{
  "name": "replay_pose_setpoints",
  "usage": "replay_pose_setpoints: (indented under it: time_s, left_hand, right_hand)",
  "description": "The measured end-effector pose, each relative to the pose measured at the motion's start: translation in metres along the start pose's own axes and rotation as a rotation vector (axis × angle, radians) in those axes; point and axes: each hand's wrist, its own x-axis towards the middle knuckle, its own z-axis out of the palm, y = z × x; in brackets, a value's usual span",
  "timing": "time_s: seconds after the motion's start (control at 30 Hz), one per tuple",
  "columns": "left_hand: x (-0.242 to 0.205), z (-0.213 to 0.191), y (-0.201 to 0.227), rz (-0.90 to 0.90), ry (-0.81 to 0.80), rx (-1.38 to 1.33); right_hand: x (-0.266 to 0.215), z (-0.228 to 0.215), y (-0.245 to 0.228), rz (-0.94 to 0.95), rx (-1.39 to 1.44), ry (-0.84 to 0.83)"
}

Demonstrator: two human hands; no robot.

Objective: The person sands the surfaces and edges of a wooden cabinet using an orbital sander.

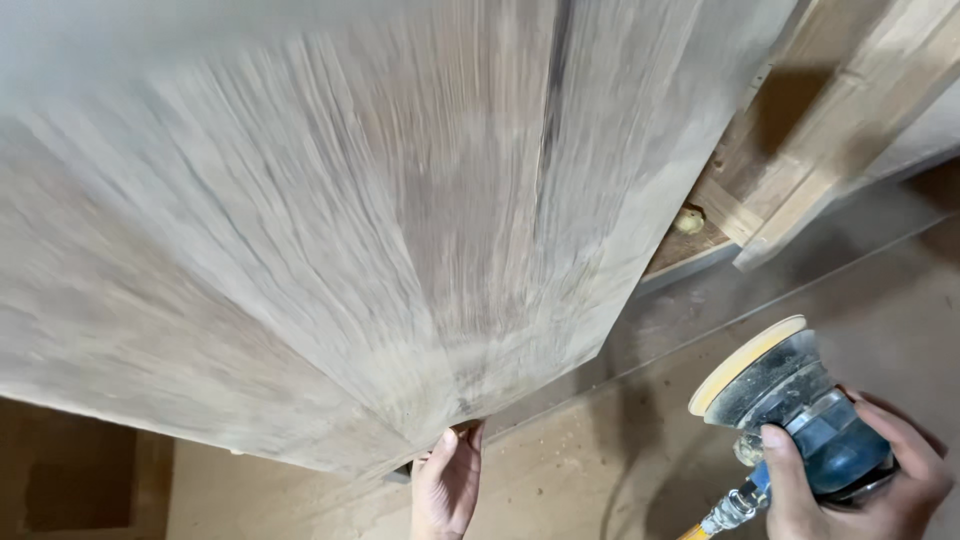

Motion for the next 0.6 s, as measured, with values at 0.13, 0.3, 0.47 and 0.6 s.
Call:
replay_pose_setpoints:
  time_s: [0.13, 0.3, 0.47, 0.6]
  left_hand:
    - [0.032, -0.031, -0.015, 0.122, -0.144, -0.036]
    - [0.097, -0.102, -0.041, 0.283, 0.108, 0.111]
    - [0.088, -0.032, -0.026, 0.402, -0.136, 0.227]
    - [0.086, -0.018, -0.027, 0.401, -0.118, 0.231]
  right_hand:
    - [-0.025, 0.032, 0.014, -0.005, 0.134, 0.060]
    - [-0.051, 0.073, 0.066, -0.461, -0.019, 0.057]
    - [-0.072, 0.118, 0.049, -0.705, 0.166, 0.150]
    - [-0.080, 0.136, 0.042, -0.690, 0.211, 0.163]
